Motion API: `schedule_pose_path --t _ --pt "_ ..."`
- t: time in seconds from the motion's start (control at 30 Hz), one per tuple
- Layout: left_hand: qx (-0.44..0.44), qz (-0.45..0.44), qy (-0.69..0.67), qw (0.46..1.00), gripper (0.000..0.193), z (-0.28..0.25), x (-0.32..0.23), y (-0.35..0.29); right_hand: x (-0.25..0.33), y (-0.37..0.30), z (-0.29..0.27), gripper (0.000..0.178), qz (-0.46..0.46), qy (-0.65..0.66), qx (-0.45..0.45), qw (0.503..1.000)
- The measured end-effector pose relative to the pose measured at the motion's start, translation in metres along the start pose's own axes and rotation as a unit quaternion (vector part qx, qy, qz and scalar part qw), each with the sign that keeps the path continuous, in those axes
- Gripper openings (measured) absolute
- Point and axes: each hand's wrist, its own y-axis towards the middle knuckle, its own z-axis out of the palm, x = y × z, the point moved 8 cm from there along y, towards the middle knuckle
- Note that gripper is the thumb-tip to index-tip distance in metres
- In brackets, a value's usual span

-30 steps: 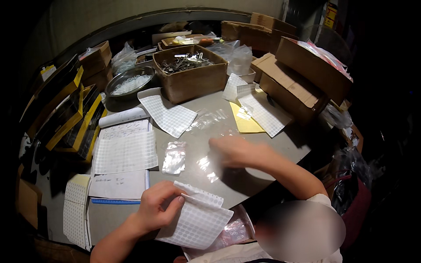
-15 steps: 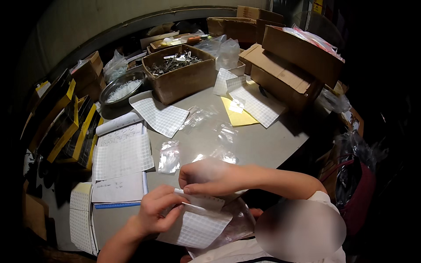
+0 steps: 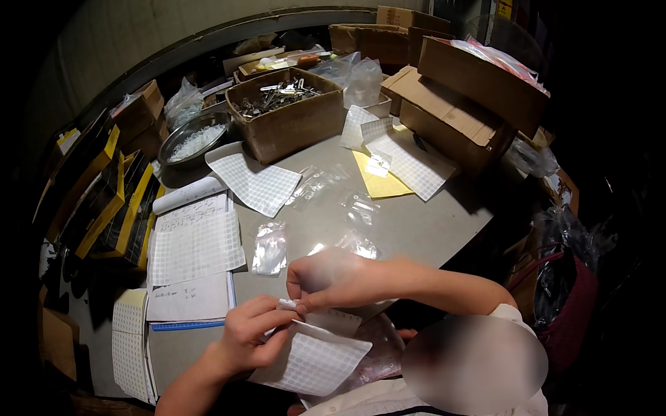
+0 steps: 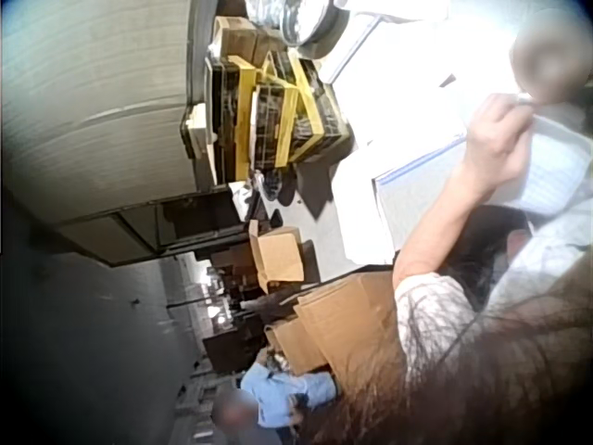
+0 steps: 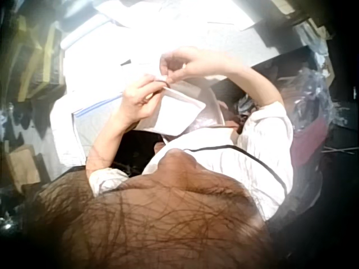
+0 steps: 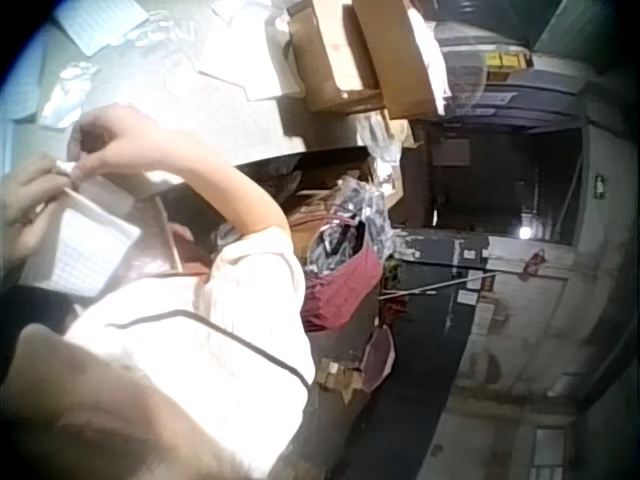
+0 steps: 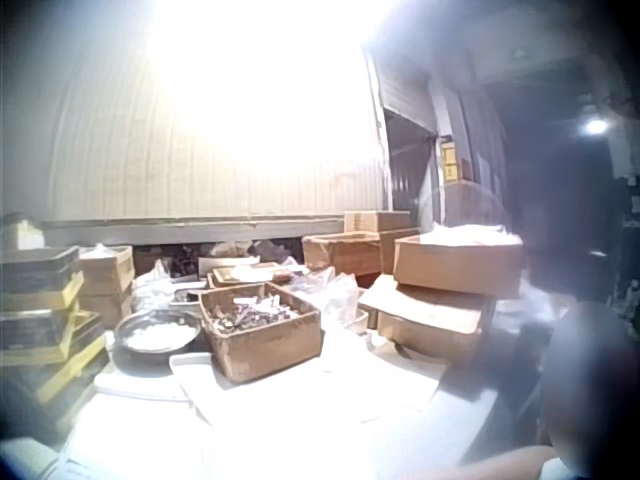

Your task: The person repeatedly picks small, round, translucent objects from a sheet and places them into small clear plastic bags. The person then folds the top of the bags to seal them and places the filled bags into a cardboard box. The task is performed by hand in a repetitive manner.

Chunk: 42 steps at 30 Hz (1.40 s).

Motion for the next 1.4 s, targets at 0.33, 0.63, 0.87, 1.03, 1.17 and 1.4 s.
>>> schedule_pose_path --t 0.33,0.63,0.87,1.03,1.17,1.4 --pt "-0.017 -0.206 -0.078 0.975 0.012 0.002 0.036 -0.012 -0.005 -0.031 -0.076 0.014 -0.004 -0.114 -0.213 0.970" --pt "-0.017 -0.184 -0.054 0.981 0.012 0.001 0.034 -0.010 -0.090 -0.027 -0.141 0.033 0.131 -0.224 -0.220 0.940" --pt "-0.019 -0.186 -0.057 0.981 0.011 0.001 0.033 -0.010 -0.086 -0.015 -0.134 0.028 0.127 -0.360 -0.248 0.890" --pt "-0.015 -0.178 -0.051 0.983 0.010 0.001 0.033 -0.011 -0.072 -0.020 -0.139 0.032 0.198 -0.421 -0.221 0.857" --pt "-0.025 -0.172 -0.049 0.984 0.010 0.000 0.032 -0.011 -0.051 -0.030 -0.105 0.027 -0.020 -0.268 -0.123 0.955" --pt "-0.024 -0.140 -0.051 0.989 0.012 0.000 0.027 -0.008 -0.049 -0.033 -0.068 0.025 0.040 -0.382 -0.089 0.919"
